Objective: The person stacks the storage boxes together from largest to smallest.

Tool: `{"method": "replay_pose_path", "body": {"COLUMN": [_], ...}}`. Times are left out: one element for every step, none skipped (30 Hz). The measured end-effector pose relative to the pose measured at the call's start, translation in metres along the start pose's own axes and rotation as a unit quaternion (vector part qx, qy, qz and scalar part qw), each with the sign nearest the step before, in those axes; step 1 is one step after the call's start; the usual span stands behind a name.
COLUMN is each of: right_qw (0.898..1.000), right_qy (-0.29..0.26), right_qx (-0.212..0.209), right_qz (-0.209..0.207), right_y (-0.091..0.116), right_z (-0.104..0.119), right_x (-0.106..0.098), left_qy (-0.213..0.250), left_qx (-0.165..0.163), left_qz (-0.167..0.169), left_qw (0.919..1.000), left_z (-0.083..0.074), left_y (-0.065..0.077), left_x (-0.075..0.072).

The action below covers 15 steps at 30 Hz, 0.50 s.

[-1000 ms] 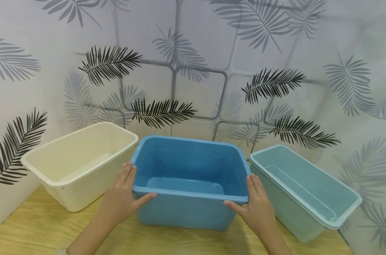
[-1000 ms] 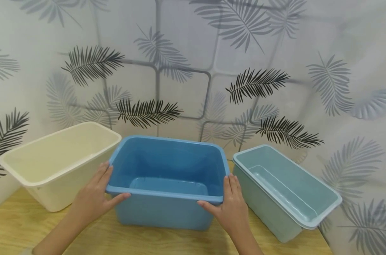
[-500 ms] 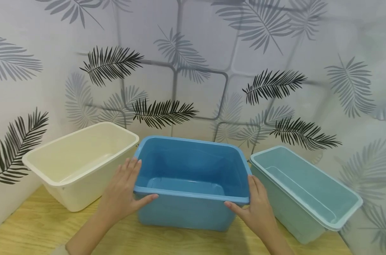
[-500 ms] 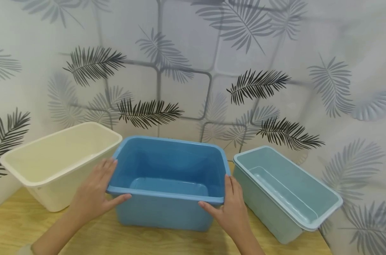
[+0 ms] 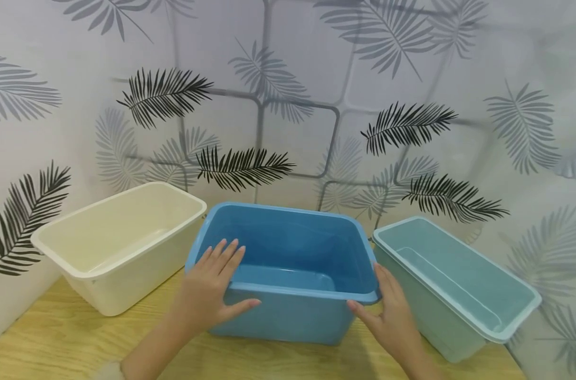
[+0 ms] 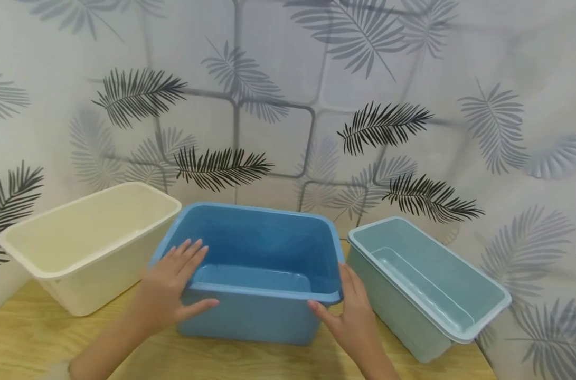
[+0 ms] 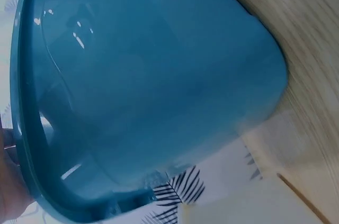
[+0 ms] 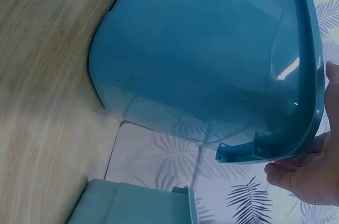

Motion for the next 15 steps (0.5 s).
{"method": "replay_pose_path", "body": {"right_qw": [1.000, 0.999, 0.999, 0.999, 0.998, 0.998, 0.998, 0.997, 0.997, 0.997, 0.997, 0.997, 0.997, 0.996, 0.995], "right_qy": [-0.002, -0.005, -0.005, -0.004, -0.003, -0.003, -0.003, -0.002, -0.001, -0.001, 0.002, 0.003, 0.005, 0.008, 0.009], "right_qx": [-0.009, -0.019, -0.023, -0.028, -0.031, -0.034, -0.035, -0.034, -0.032, -0.033, -0.031, -0.029, -0.028, -0.029, -0.033], "right_qz": [-0.013, -0.027, -0.037, -0.044, -0.051, -0.057, -0.061, -0.063, -0.064, -0.068, -0.070, -0.073, -0.075, -0.081, -0.089], "right_y": [0.001, 0.002, 0.003, 0.005, 0.006, 0.007, 0.008, 0.009, 0.011, 0.011, 0.012, 0.013, 0.014, 0.015, 0.016], "right_z": [-0.001, -0.003, -0.004, -0.005, -0.007, -0.009, -0.010, -0.012, -0.013, -0.015, -0.017, -0.020, -0.023, -0.026, -0.029], "right_x": [-0.001, -0.001, -0.002, -0.003, -0.005, -0.006, -0.007, -0.008, -0.010, -0.011, -0.013, -0.014, -0.014, -0.015, -0.015], "left_qy": [0.001, 0.003, 0.004, 0.005, 0.006, 0.006, 0.005, 0.005, 0.007, 0.008, 0.009, 0.011, 0.012, 0.015, 0.016], "left_qx": [0.003, 0.006, 0.008, 0.011, 0.013, 0.015, 0.017, 0.018, 0.019, 0.020, 0.020, 0.020, 0.021, 0.021, 0.021], "left_qz": [0.002, 0.003, 0.006, 0.010, 0.014, 0.019, 0.019, 0.023, 0.028, 0.033, 0.037, 0.042, 0.046, 0.051, 0.056], "left_qw": [1.0000, 1.0000, 0.9999, 0.9999, 0.9998, 0.9997, 0.9997, 0.9995, 0.9994, 0.9992, 0.9991, 0.9989, 0.9986, 0.9984, 0.9981], "left_z": [-0.003, -0.005, -0.008, -0.011, -0.013, -0.016, -0.018, -0.020, -0.022, -0.024, -0.026, -0.028, -0.031, -0.033, -0.035], "left_y": [-0.002, -0.004, -0.006, -0.008, -0.010, -0.011, -0.013, -0.014, -0.016, -0.017, -0.018, -0.020, -0.021, -0.023, -0.024], "left_x": [0.002, 0.004, 0.005, 0.006, 0.008, 0.009, 0.012, 0.013, 0.015, 0.017, 0.019, 0.020, 0.022, 0.023, 0.025]}}
Point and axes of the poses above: each hand's wrist, its own y-axis away from the middle knuckle, its own x-axis out of the palm, z = x × y, the point moved 1 cm from there along -y, towards the middle knuckle, and after that the axes turned 10 degrees about y, right-handed, at the moved point
